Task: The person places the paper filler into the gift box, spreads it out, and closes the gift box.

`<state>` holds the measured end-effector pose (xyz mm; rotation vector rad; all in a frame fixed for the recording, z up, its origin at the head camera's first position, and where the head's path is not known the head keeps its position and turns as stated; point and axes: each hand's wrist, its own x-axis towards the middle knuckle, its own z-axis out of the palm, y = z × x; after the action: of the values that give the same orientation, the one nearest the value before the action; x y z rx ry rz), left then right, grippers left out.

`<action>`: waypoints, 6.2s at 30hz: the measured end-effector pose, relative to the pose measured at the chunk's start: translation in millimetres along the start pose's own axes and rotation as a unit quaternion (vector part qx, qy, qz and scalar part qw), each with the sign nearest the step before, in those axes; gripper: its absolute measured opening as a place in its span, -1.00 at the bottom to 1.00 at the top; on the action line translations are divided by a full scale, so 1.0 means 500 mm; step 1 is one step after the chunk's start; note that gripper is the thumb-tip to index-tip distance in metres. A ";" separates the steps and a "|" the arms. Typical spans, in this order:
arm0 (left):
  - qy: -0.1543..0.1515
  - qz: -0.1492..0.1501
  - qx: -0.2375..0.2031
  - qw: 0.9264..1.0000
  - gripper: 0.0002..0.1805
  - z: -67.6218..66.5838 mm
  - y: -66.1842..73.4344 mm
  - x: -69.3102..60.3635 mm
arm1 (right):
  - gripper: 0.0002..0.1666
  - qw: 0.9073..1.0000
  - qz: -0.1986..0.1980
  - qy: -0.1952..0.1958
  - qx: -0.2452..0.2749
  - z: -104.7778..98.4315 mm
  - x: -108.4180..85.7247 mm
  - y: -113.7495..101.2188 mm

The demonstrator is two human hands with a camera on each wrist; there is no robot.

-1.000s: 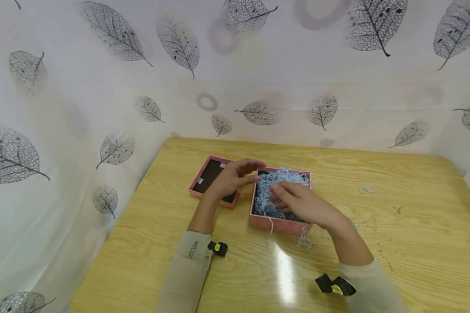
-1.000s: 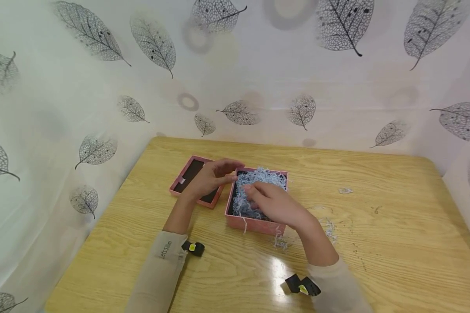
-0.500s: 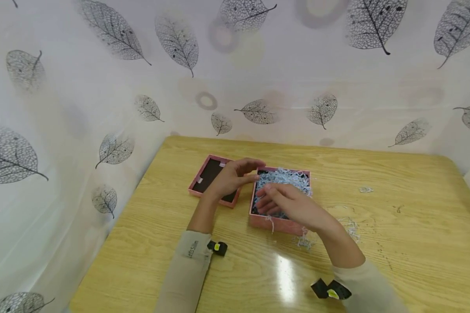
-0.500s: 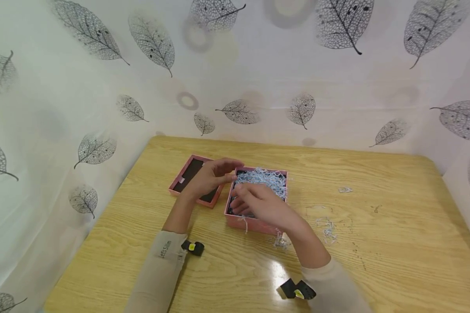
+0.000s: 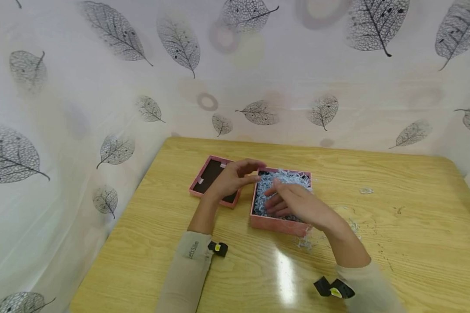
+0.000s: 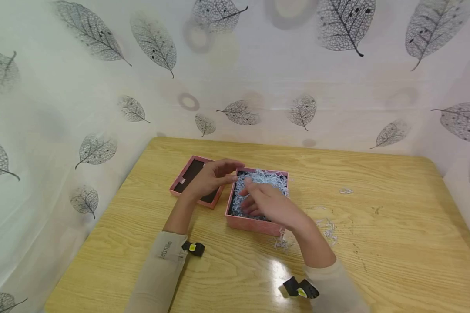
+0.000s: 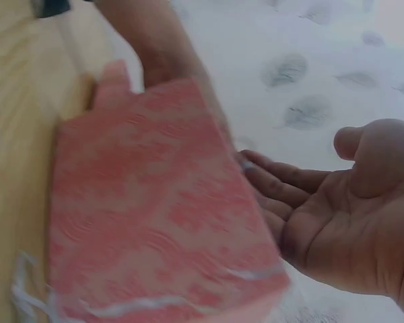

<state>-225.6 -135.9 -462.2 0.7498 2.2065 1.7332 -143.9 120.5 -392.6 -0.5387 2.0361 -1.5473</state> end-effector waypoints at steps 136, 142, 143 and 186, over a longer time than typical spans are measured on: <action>0.001 0.001 0.013 1.000 -0.56 0.001 -0.002 0.002 | -0.80 0.974 -0.117 -0.057 -0.187 -0.130 -0.084 0.030; 0.002 0.001 0.014 1.000 -0.56 0.001 -0.004 0.002 | -0.79 0.965 -0.144 -0.086 -0.204 -0.139 -0.085 0.043; 0.002 0.001 0.015 1.000 -0.56 0.001 -0.004 0.002 | -0.78 0.964 -0.144 -0.092 -0.202 -0.138 -0.083 0.045; 0.000 0.012 0.007 1.000 -0.56 -0.001 -0.003 0.001 | -0.64 0.985 -0.102 0.136 0.039 -0.078 -0.010 0.042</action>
<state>-226.9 -136.2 -463.6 0.7822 2.2213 1.7305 -164.4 158.7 -403.6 -0.5450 2.1620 -1.9053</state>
